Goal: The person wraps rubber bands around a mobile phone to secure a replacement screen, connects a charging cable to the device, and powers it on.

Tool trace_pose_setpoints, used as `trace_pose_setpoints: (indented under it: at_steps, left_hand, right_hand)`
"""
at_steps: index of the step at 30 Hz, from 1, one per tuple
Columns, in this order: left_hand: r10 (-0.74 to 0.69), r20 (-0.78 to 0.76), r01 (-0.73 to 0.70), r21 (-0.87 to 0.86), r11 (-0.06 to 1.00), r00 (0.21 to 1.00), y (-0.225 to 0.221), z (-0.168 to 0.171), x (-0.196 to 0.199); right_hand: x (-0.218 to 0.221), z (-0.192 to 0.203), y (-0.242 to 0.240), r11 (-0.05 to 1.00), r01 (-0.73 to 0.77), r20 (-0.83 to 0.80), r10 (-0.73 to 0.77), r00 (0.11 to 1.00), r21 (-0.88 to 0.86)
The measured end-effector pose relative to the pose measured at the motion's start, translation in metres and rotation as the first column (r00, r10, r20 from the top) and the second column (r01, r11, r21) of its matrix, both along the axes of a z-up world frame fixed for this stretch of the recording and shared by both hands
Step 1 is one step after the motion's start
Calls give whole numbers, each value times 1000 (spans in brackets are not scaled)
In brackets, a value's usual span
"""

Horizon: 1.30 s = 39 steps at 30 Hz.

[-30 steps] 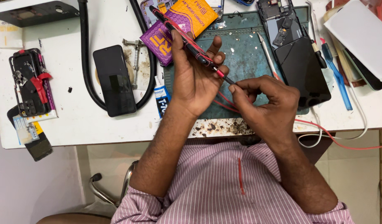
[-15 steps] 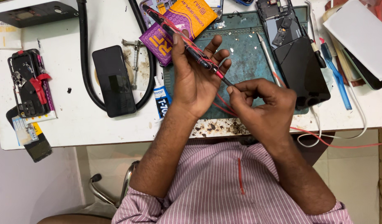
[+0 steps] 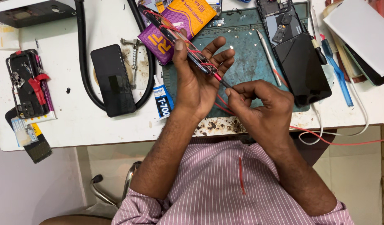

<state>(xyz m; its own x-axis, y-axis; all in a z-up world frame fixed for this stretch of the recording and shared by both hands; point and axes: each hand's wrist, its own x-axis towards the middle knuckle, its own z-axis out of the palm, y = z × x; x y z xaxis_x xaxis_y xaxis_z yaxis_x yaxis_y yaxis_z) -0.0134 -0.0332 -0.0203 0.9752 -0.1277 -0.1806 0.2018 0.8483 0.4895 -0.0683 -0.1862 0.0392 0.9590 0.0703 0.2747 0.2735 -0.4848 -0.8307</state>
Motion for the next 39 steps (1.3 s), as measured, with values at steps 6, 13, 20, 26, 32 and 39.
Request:
trace_pose_setpoints:
  at_steps: [6,13,20,26,32,39]
  left_hand:
    - [22,0,-22,54,998,1000,-2,0,-4]
    - [22,17,-23,47,999,1000,-3,3,-5]
    - [28,5,-28,77,997,1000,-1,1,-4]
    - [102,7,-99,302,948,995,-14,3,-8]
    - [1,-68,24,364,931,998,-41,15,-9]
    - [-229,-86,242,469,849,970,-43,10,2]
  right_hand:
    - [-3,-6,1,1000,-25,21,25,999,6]
    - [-3,-12,2,1000,-26,33,26,999,0]
    - [3,-8,-1,999,-36,-4,36,999,-31]
    - [18,-2,-21,965,-157,-20,164,986,211]
    - [53,-17,-43,904,-210,-206,301,931,372]
    - [72,-58,-54,673,78,-299,219,929,735]
